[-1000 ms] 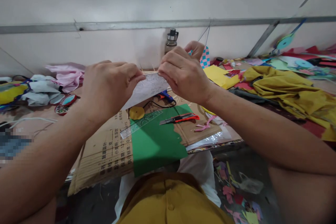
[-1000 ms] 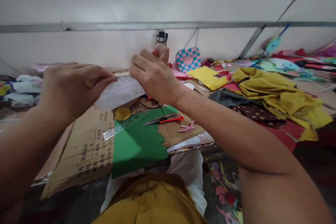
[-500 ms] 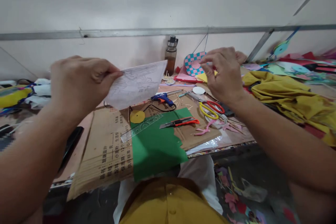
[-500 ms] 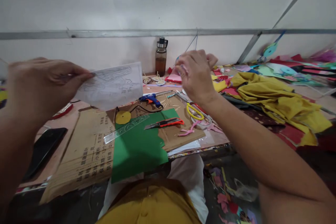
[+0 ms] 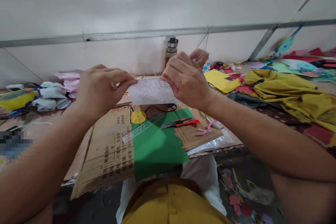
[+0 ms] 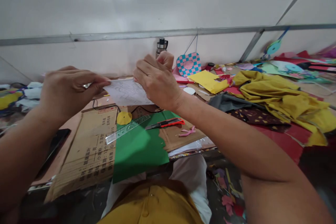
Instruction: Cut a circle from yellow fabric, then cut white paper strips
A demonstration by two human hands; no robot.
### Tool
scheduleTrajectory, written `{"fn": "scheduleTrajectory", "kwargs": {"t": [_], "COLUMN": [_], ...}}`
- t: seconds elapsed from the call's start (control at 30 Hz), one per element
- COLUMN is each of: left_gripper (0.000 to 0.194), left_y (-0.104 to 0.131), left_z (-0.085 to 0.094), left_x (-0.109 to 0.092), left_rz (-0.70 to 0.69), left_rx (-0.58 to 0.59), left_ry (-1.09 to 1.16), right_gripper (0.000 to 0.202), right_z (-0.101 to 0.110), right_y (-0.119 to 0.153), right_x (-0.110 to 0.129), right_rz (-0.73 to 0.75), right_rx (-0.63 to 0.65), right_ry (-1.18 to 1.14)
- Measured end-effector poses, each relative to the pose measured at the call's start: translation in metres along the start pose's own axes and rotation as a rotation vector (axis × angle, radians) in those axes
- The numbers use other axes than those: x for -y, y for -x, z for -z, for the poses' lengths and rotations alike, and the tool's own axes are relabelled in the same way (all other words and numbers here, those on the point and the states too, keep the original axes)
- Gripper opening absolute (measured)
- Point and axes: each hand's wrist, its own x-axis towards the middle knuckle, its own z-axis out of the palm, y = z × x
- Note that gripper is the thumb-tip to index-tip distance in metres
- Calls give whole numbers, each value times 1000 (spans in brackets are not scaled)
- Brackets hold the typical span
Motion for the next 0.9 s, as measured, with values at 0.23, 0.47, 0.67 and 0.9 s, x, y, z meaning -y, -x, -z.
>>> {"fn": "scheduleTrajectory", "kwargs": {"t": [0.23, 0.47, 0.67, 0.9], "left_gripper": [18, 48, 16, 13], "left_y": [19, -13, -26, -32], "left_z": [3, -27, -52, -50], "left_x": [30, 7, -14, 6], "left_rz": [405, 322, 480, 606], "left_rx": [-110, -27, -189, -437], "left_ry": [217, 917, 952, 983], "right_gripper": [30, 31, 32, 26], "right_z": [4, 6, -7, -13], "right_y": [16, 6, 21, 88], "right_x": [-33, -21, -32, -103], "right_rz": [-64, -104, -56, -327], "right_rx": [-144, -213, -191, -44], "right_ry": [5, -3, -70, 11]}}
